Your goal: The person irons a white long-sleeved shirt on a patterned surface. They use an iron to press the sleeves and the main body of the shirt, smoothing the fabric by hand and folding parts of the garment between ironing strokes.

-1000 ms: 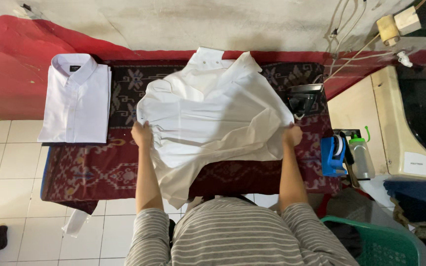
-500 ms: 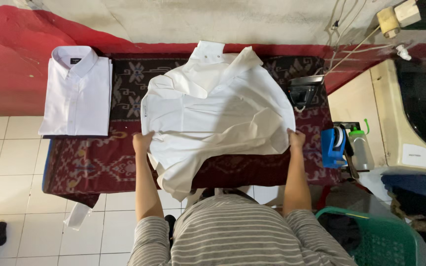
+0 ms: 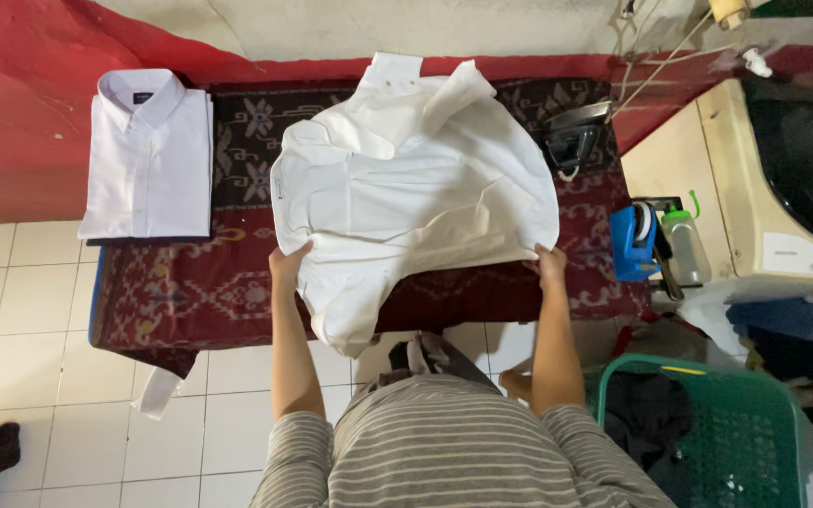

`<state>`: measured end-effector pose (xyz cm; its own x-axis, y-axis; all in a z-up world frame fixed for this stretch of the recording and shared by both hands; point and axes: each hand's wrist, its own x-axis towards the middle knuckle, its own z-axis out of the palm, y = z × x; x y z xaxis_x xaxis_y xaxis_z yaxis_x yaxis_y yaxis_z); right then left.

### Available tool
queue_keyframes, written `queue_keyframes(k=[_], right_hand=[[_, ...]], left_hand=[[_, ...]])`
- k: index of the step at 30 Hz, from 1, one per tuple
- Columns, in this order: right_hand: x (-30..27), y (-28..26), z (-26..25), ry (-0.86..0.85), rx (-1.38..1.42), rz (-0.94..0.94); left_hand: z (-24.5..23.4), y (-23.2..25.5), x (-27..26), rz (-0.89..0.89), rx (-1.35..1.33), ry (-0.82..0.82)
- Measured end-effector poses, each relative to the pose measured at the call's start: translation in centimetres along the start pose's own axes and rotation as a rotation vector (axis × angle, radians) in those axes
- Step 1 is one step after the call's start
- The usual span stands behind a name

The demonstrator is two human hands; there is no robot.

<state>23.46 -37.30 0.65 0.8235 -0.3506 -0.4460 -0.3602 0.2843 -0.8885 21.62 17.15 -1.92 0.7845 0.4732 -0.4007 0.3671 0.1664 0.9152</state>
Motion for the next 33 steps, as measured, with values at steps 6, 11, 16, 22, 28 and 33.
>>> queue_keyframes(k=[6, 11, 16, 22, 28, 33], right_hand=[[0.7, -0.2, -1.4, -0.228, -0.190, 0.178], [1.4, -1.1, -2.1, -0.102, -0.348, 0.195], [0.2, -0.9, -0.3, 0.327, -1.008, -0.667], [1.0, 1.0, 4.8, 0.119, -0.778, -0.612], [3.0, 0.4, 6.9, 0.131, -0.119, -0.225], [3.2, -1.7, 4.3, -0.064, 0.131, 0.131]], left_hand=[[-0.8, -0.8, -1.2, 0.086, 0.240, -0.104], [-0.6, -0.5, -2.0, 0.102, 0.467, 0.118], [2.1, -0.4, -4.5, 0.567, 0.864, 0.468], [9.5, 2.5, -7.9, 0.713, 1.145, -0.169], [13.3, -0.8, -9.6, 0.755, 1.156, -0.380], [13.7, -4.4, -8.7, 0.969, 1.037, -0.507]])
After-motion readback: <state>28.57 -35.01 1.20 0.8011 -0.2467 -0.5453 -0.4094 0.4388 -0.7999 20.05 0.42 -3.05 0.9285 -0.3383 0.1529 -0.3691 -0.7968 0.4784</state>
